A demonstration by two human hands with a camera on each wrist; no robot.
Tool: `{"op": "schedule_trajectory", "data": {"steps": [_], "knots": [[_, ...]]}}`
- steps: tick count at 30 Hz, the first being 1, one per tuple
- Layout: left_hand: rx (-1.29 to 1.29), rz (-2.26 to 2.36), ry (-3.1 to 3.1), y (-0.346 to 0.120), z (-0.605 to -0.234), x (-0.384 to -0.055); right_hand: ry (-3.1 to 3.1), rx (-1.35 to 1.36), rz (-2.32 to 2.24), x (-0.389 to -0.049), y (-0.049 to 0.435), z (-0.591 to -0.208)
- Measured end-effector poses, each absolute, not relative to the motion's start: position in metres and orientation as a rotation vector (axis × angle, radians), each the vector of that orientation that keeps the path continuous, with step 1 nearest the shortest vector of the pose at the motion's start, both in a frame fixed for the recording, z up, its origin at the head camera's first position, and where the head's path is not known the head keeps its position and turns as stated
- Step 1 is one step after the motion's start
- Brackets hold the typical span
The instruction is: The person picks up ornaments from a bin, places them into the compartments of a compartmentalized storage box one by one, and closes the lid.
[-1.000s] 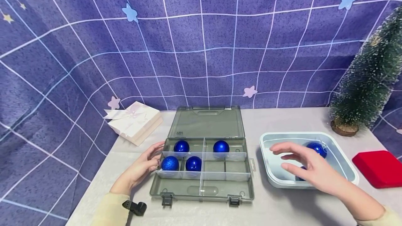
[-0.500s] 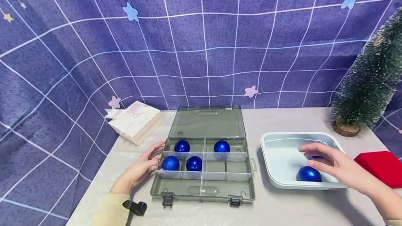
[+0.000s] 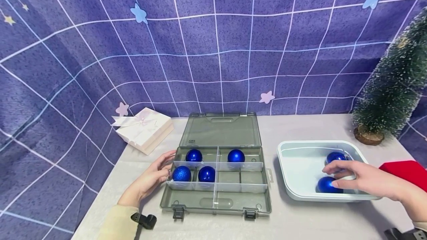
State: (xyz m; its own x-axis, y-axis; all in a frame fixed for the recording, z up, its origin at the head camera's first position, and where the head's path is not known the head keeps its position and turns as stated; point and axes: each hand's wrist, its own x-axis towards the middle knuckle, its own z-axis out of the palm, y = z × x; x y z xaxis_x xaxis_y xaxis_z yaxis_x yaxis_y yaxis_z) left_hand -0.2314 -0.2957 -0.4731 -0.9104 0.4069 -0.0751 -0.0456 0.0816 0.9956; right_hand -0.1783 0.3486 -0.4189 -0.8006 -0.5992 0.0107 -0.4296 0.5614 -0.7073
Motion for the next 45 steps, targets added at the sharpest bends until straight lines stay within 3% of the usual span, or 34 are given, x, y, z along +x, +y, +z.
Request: {"op": "schedule_trajectory", "data": {"steps": [30, 45], "knots": [[0.325, 1.882, 2.039, -0.295, -0.472, -0.231, 2.603, -1.092, -1.107, -0.189, 0.34, -0.433], [0.328, 1.879, 2.048, -0.295, -0.471, -0.23, 2.792, -0.72, -1.373, -0.181, 0.301, -0.408]]}}
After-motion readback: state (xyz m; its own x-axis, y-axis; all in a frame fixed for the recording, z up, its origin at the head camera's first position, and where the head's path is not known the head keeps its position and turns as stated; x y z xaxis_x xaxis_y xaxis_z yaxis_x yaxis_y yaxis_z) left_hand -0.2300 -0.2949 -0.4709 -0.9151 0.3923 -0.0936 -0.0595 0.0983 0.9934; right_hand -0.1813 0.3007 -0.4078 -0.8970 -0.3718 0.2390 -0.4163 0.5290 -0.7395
